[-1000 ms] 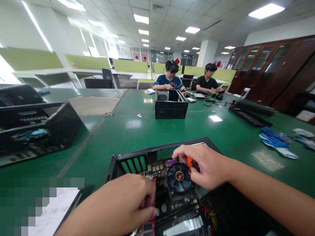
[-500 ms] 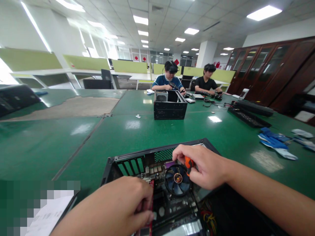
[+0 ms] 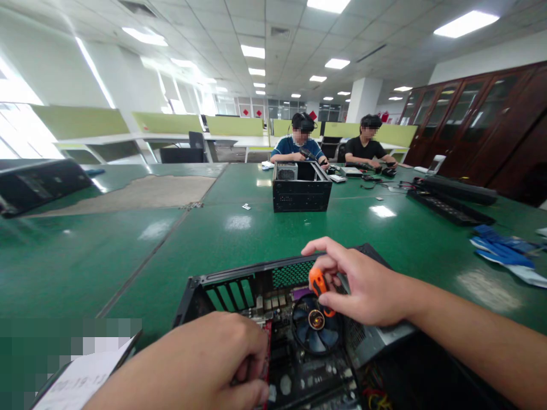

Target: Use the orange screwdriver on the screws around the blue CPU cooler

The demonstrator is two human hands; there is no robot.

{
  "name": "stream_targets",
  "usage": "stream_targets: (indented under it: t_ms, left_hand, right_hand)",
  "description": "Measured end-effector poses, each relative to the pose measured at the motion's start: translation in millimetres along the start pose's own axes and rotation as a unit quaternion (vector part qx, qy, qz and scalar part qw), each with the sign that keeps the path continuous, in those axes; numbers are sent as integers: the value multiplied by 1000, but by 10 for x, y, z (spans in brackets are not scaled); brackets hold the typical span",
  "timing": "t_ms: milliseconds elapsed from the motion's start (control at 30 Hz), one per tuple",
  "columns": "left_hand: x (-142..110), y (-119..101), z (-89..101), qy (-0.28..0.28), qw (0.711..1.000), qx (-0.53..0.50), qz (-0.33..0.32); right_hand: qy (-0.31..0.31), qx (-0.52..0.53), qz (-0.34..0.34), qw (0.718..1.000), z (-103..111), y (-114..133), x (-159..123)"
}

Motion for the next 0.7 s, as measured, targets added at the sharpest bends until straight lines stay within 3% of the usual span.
stream_targets:
  t_ms: [167,433,600,700]
  left_hand:
    - [9,-114,79,1,1000,-2,-5]
    - [17,-149,338,-66,995,-61,-38]
    - [70,-4,611,-157,975,-144,-62]
    - [150,135,574,-112,986,-123,-18]
  right_hand:
    - [-24,75,2,997,58,12,58]
    - [-101,17,108,989,224,195,-4]
    - [-74,-92,183,976,198,549,278]
    - [-117,-100,191,970,197,645,509]
Point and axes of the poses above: each hand's wrist, its own x-axis towards the middle knuckle, its own z-axis out of the back of the hand, y = z × x, the point moved 9 cm from there along x, towards the middle knuckle, and after that the axes turned 4 degrees about -y, right-handed, at the moved point
